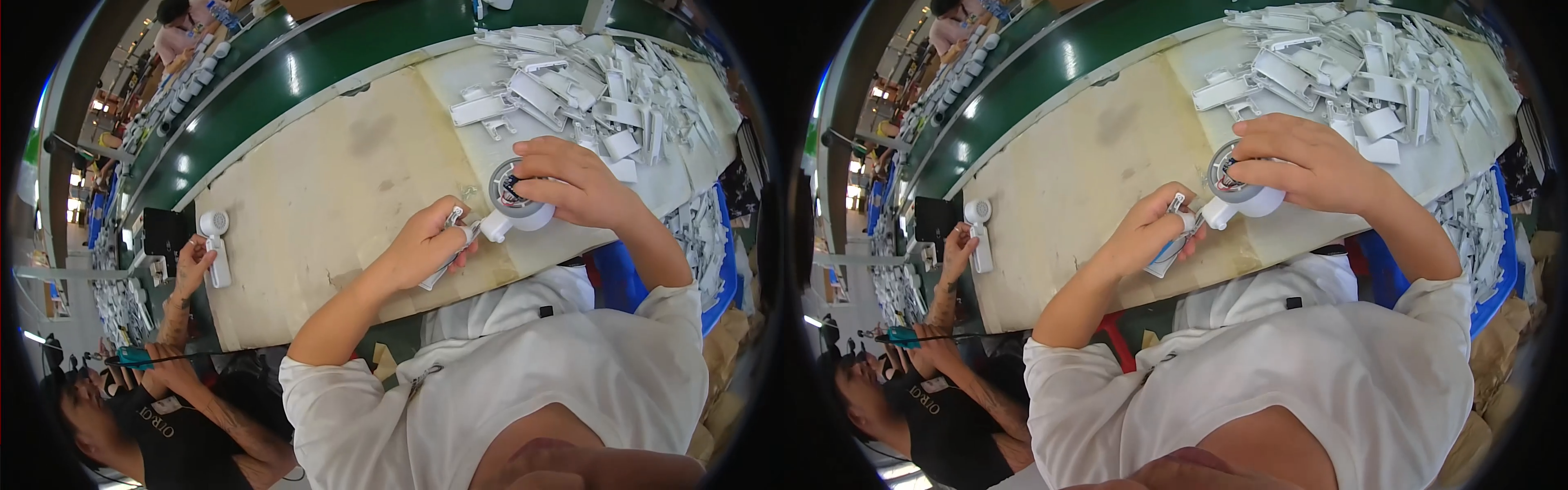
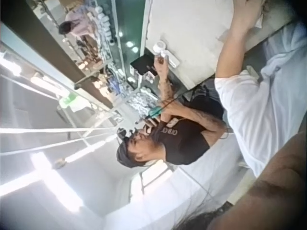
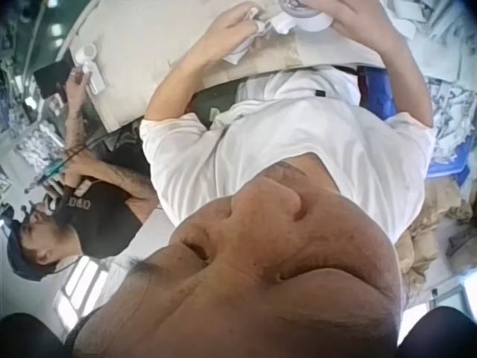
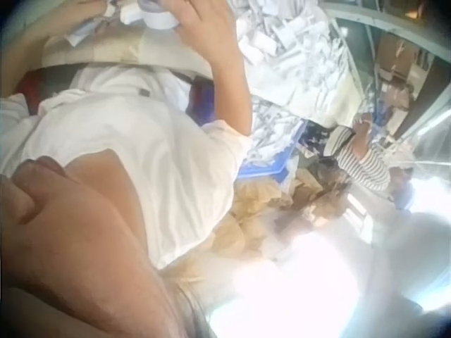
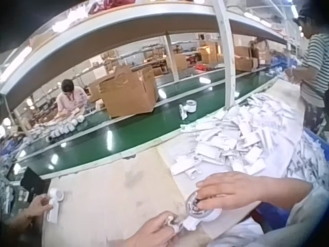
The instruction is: The person assembles portable fans by attaching plastic handle covers onto the fan head and battery assemblies by hand.
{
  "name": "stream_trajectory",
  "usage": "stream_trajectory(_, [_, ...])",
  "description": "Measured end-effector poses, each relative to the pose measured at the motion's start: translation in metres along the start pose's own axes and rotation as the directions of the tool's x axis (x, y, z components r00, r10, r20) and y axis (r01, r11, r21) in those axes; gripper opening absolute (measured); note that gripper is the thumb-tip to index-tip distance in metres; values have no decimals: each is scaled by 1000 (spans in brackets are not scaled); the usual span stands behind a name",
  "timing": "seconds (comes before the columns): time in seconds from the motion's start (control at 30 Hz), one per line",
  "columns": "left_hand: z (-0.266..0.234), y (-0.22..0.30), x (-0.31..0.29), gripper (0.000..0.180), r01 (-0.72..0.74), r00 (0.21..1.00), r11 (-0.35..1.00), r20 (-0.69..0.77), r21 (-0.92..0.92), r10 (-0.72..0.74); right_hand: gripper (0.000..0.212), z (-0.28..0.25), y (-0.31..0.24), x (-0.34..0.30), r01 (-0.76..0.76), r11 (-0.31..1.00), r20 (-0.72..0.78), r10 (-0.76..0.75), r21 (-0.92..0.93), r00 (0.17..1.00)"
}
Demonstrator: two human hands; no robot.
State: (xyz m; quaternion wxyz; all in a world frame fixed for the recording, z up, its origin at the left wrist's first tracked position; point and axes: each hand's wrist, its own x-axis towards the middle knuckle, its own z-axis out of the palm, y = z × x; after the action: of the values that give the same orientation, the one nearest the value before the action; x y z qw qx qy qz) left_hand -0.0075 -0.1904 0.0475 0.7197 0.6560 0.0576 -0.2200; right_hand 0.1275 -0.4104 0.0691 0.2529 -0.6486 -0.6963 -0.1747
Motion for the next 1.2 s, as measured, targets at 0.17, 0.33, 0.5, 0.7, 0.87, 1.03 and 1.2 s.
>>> stream_trajectory(0.17, [5,1,-3,16,-1,999,998,-34,66,3,38,-9,-7,10,123,986,-11,-125,-113,992])
stream_trajectory(0.33, [5,-2,-2,22,-156,964,822,-96,548,247,41,-9,-10,9,172,975,44,-167,-141,985])
stream_trajectory(0.5, [12,-1,2,29,-126,952,718,-119,685,281,56,-13,-26,14,-403,835,257,324,375,910])
stream_trajectory(0.7, [17,-7,2,34,-130,972,666,-38,734,232,62,-20,-23,30,-573,736,555,324,361,766])
stream_trajectory(0.87, [20,-4,-8,35,-96,989,743,-22,663,147,60,-16,-19,28,-583,683,582,278,440,764])
stream_trajectory(1.03, [16,-4,-10,30,-128,985,778,-12,615,171,61,-11,-21,32,-620,671,592,324,406,738])
stream_trajectory(1.2, [9,-12,-5,23,-158,987,981,-13,115,160,44,24,31,24,-639,164,592,259,751,763])
